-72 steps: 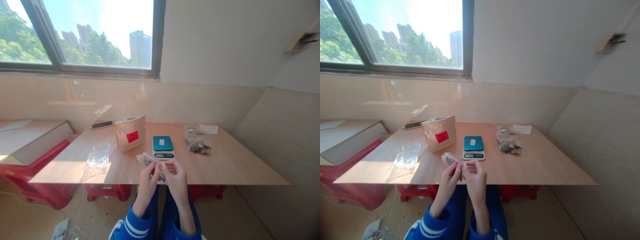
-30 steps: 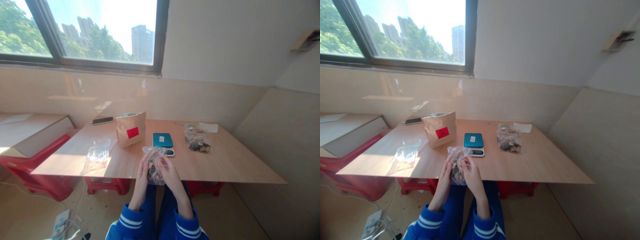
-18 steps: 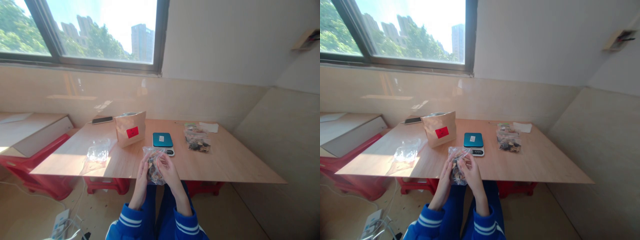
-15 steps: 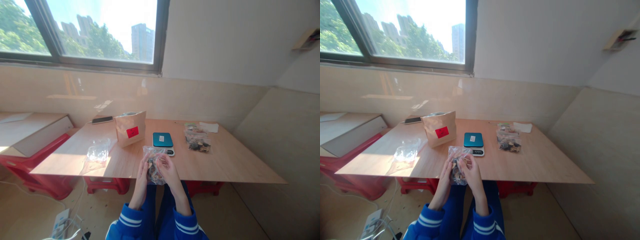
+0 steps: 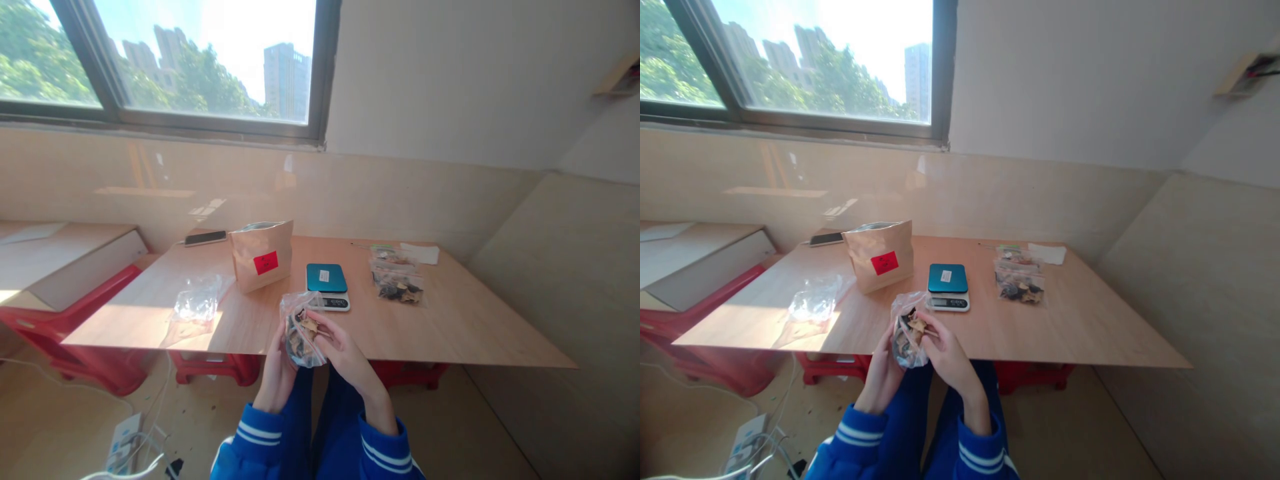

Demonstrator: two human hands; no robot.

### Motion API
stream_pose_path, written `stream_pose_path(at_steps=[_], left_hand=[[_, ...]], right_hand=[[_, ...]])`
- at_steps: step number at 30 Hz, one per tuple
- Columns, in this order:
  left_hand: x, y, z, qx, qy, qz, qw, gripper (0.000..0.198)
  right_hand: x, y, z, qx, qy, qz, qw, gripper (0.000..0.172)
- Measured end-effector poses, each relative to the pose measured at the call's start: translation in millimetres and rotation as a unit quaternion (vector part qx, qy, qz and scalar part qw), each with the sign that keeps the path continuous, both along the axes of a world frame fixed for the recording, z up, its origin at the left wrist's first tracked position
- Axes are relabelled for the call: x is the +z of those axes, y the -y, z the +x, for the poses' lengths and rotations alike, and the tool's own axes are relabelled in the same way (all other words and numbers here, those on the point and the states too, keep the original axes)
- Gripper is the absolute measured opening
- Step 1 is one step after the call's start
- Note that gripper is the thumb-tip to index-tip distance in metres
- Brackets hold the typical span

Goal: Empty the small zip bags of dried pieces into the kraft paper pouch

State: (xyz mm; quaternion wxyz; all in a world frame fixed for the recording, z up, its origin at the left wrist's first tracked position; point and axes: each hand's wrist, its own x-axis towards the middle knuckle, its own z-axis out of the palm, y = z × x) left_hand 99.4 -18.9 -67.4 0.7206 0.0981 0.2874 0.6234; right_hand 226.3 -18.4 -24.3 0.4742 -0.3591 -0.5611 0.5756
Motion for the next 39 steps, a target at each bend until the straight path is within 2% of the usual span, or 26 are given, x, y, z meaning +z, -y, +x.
stream_pose_path(at_steps=[5, 8, 12, 14, 17, 20, 23, 27, 32, 36, 39], left_hand=[[-1.0, -1, -7, -0.021, 0.055, -0.021, 0.998, 0.028], [2.8, 2, -10, -0.033, 0.068, -0.022, 0.997, 0.028], [3.8, 3, -12, -0.048, 0.086, -0.015, 0.995, 0.028], [3.0, 3, -12, -0.055, 0.076, -0.011, 0.996, 0.026], [2.9, 3, -11, -0.061, 0.051, 0.013, 0.997, 0.027], [4.5, 4, -11, -0.067, 0.02, 0.063, 0.996, 0.04], [5.3, 6, -14, -0.087, -0.035, 0.093, 0.991, 0.048], [2.3, 8, -16, -0.118, -0.092, 0.096, 0.984, 0.047], [-2.5, 8, -11, -0.121, -0.098, 0.088, 0.984, 0.045], [-4.0, 7, -8, -0.105, -0.096, 0.063, 0.988, 0.047], [-4.4, 6, -8, -0.094, -0.086, 0.068, 0.989, 0.05]], right_hand=[[-2.4, 2, 7, 0.046, 0.02, -0.013, 0.999, 0.05], [-0.8, 4, 8, 0.028, 0.056, 0.0, 0.998, 0.055], [3.3, 5, 8, -0.002, 0.097, 0.025, 0.995, 0.05], [4.3, 4, 7, -0.024, 0.112, 0.03, 0.993, 0.045], [4.7, 1, 7, -0.061, 0.127, 0.049, 0.989, 0.029], [6.4, -1, 10, -0.098, 0.119, 0.068, 0.986, 0.018], [9.2, -1, 12, -0.123, 0.111, 0.078, 0.983, 0.019], [6.7, -2, 9, -0.152, 0.118, 0.098, 0.976, 0.023], [-5.7, -8, -3, -0.206, 0.167, 0.148, 0.953, 0.029], [-12.6, -11, -8, -0.202, 0.209, 0.153, 0.944, 0.03], [-14.0, -10, -9, -0.179, 0.21, 0.147, 0.95, 0.031]])
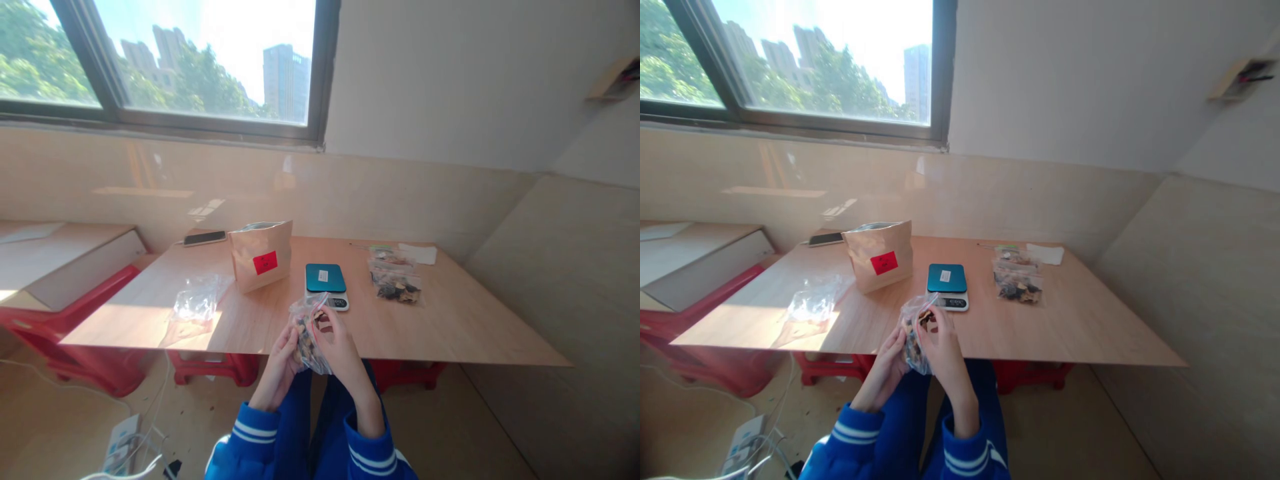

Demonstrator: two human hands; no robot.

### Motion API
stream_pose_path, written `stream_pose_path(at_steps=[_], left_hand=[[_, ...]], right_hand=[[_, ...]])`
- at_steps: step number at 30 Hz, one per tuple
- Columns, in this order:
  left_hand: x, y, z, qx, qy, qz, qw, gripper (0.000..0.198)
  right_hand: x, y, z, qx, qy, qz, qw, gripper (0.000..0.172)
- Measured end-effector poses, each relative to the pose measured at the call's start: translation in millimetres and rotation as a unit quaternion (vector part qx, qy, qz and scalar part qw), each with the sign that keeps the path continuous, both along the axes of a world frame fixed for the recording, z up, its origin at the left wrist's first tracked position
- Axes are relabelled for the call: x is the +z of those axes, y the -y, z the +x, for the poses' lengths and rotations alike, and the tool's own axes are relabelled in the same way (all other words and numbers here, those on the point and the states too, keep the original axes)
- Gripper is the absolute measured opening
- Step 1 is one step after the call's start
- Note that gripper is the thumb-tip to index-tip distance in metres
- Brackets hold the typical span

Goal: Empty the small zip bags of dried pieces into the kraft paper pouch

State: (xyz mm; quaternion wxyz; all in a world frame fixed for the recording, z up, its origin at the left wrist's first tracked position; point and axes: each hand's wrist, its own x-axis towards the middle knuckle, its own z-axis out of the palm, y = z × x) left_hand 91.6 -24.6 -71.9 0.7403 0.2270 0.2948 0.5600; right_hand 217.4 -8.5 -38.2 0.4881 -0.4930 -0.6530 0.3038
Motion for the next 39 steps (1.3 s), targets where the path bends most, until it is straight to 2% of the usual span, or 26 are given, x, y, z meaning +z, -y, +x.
stream_pose_path(at_steps=[8, 14, 21, 25, 29, 32, 35, 39], left_hand=[[-2.6, -2, -2, 0.047, 0.01, -0.032, 0.998, 0.047], [0.0, 0, -3, 0.029, 0.036, -0.03, 0.998, 0.038], [-3.2, -1, -1, 0.009, 0.064, -0.049, 0.997, 0.043], [-6.5, -3, 0, 0.034, 0.05, -0.054, 0.997, 0.042], [-4.1, -4, -1, 0.066, 0.037, -0.028, 0.997, 0.04], [-0.2, -3, -3, 0.059, 0.021, -0.011, 0.998, 0.041], [1.2, -3, -4, 0.06, 0.005, -0.014, 0.998, 0.041], [-1.3, -3, -4, 0.09, -0.006, -0.014, 0.996, 0.033]], right_hand=[[1.3, 9, 9, 0.102, 0.002, 0.012, 0.995, 0.04], [6.2, 8, 15, 0.105, 0.004, -0.005, 0.995, 0.038], [10.4, 10, 11, 0.072, 0.022, -0.011, 0.997, 0.036], [12.0, 9, 8, 0.063, 0.028, -0.008, 0.998, 0.028], [14.4, 9, 6, 0.082, 0.023, -0.009, 0.996, 0.027], [12.8, 8, 6, 0.081, 0.026, -0.009, 0.996, 0.023], [9.2, 7, 7, 0.074, 0.023, -0.01, 0.997, 0.024], [5.9, 6, 7, 0.08, 0.0, -0.028, 0.996, 0.026]])
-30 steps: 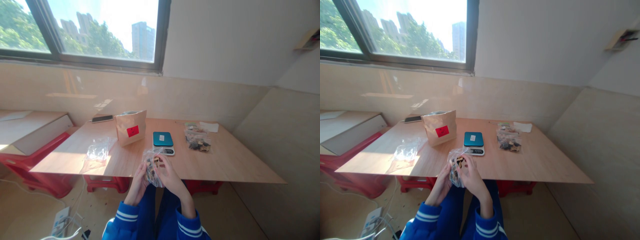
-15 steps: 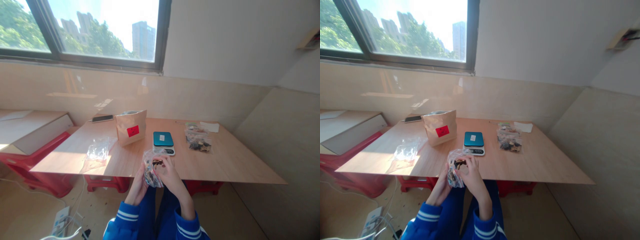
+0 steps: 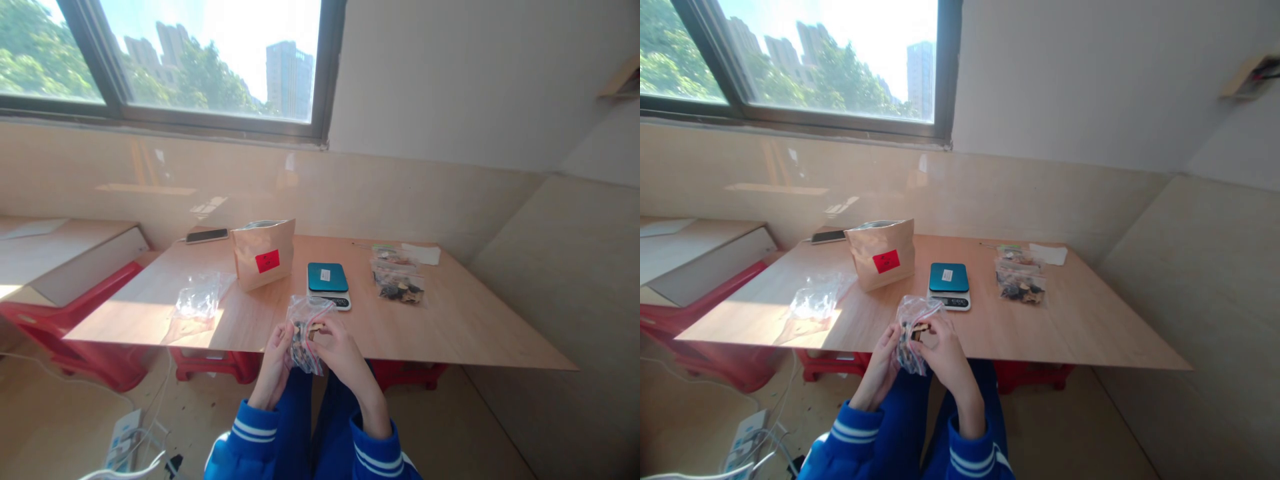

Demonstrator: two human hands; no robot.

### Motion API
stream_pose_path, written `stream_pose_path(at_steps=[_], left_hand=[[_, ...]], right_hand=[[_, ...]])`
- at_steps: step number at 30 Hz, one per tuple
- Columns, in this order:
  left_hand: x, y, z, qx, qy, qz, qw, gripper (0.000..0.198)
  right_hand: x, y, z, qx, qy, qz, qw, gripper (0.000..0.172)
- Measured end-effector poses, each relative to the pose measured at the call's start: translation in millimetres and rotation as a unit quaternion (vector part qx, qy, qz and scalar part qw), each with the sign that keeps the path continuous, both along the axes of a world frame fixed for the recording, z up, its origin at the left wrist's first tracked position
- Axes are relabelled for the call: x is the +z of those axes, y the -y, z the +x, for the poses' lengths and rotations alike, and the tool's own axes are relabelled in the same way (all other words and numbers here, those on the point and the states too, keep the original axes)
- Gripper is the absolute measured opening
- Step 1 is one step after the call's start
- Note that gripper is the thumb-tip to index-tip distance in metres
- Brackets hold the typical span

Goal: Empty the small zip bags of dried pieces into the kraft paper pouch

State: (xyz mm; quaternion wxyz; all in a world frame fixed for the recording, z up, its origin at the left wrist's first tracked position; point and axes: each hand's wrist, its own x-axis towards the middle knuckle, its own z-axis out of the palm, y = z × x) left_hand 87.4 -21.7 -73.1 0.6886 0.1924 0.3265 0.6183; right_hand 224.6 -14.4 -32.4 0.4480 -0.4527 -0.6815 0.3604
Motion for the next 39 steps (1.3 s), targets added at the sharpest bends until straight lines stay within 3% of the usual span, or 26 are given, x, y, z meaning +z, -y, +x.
stream_pose_path(at_steps=[4, 10, 21, 39], left_hand=[[1.8, 0, 0, 0.014, 0.005, 0.004, 1.0, 0.034], [9.4, 1, 1, -0.019, 0.049, -0.021, 0.998, 0.038], [6.3, -1, 0, -0.031, 0.088, -0.026, 0.995, 0.04], [10.1, -2, 2, -0.034, 0.142, -0.017, 0.989, 0.038]], right_hand=[[-0.1, -1, -3, -0.007, -0.03, -0.017, 0.999, 0.026], [2.3, -2, -9, -0.034, -0.09, -0.031, 0.995, 0.023], [-0.5, -5, -14, -0.063, -0.186, -0.043, 0.98, 0.022], [9.4, 0, -15, -0.107, -0.189, -0.009, 0.976, 0.013]])
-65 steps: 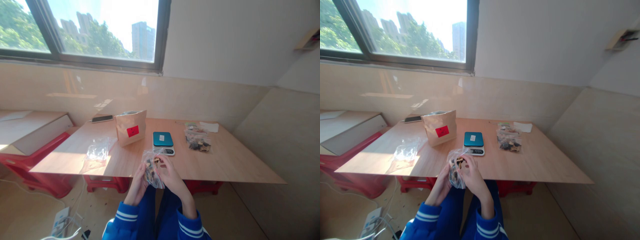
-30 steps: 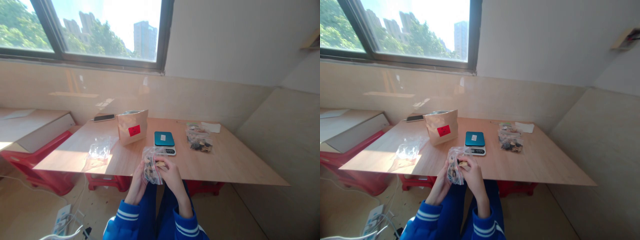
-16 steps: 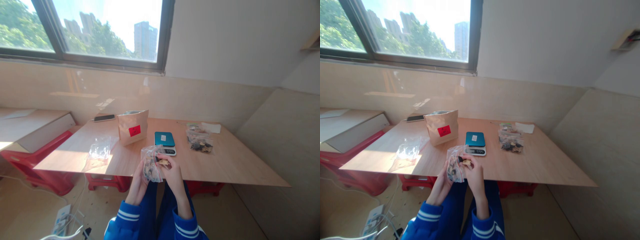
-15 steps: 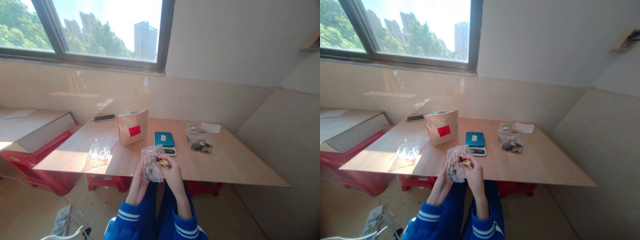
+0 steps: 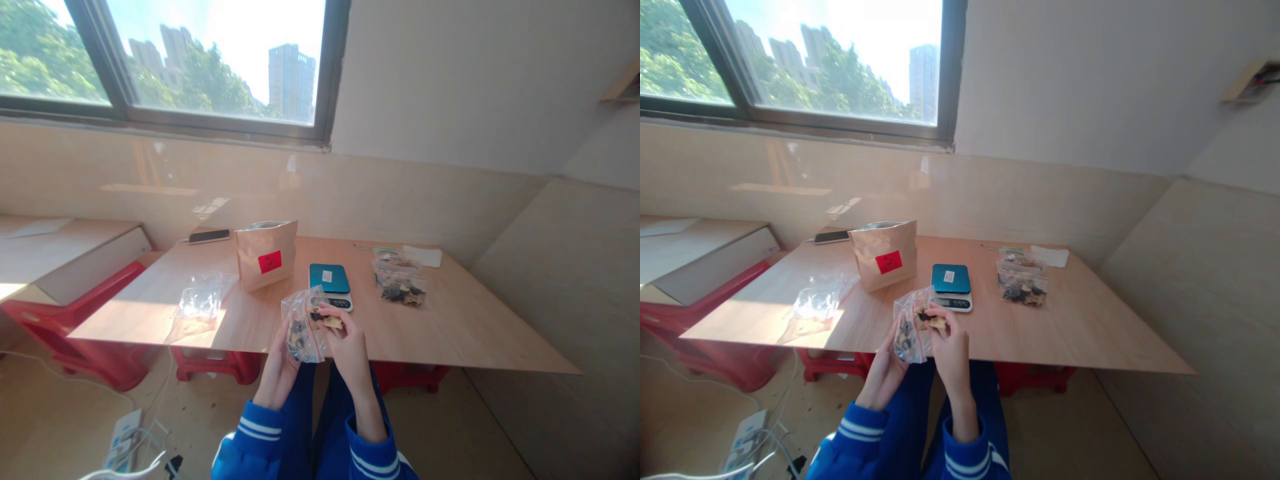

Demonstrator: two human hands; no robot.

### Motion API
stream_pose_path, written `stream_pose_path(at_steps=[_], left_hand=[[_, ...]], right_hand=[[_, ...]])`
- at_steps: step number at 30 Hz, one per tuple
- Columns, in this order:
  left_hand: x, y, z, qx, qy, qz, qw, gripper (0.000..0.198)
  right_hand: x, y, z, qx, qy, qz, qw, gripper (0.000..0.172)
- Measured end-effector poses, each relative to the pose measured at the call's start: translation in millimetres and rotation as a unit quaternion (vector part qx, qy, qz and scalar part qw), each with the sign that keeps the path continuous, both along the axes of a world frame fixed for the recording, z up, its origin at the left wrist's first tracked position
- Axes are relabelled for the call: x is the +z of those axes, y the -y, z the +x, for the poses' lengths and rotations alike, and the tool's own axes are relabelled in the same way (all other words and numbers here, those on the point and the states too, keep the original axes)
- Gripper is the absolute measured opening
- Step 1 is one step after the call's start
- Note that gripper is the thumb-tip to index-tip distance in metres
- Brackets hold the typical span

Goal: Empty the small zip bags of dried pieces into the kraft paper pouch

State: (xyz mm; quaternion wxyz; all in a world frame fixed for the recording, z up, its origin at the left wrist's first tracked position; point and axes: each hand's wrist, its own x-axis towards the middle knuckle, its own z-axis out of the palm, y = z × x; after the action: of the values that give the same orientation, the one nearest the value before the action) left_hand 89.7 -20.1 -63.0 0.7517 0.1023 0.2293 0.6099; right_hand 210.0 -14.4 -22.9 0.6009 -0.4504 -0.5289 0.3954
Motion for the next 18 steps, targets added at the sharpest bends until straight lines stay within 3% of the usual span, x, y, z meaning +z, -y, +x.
stream_pose_path(at_steps=[10, 14, 18], left_hand=[[-2.3, -11, -6, 0.06, 0.044, -0.048, 0.996, 0.041], [-9.1, -20, -15, 0.06, 0.079, -0.009, 0.995, 0.043], [-24.4, -25, -24, 0.062, 0.094, 0.009, 0.994, 0.043]], right_hand=[[-2.0, -29, -11, -0.028, -0.085, -0.007, 0.996, 0.025], [15.1, -39, -20, -0.006, -0.1, -0.017, 0.995, 0.026], [44.9, -62, -27, 0.019, -0.101, 0.001, 0.995, 0.025]])
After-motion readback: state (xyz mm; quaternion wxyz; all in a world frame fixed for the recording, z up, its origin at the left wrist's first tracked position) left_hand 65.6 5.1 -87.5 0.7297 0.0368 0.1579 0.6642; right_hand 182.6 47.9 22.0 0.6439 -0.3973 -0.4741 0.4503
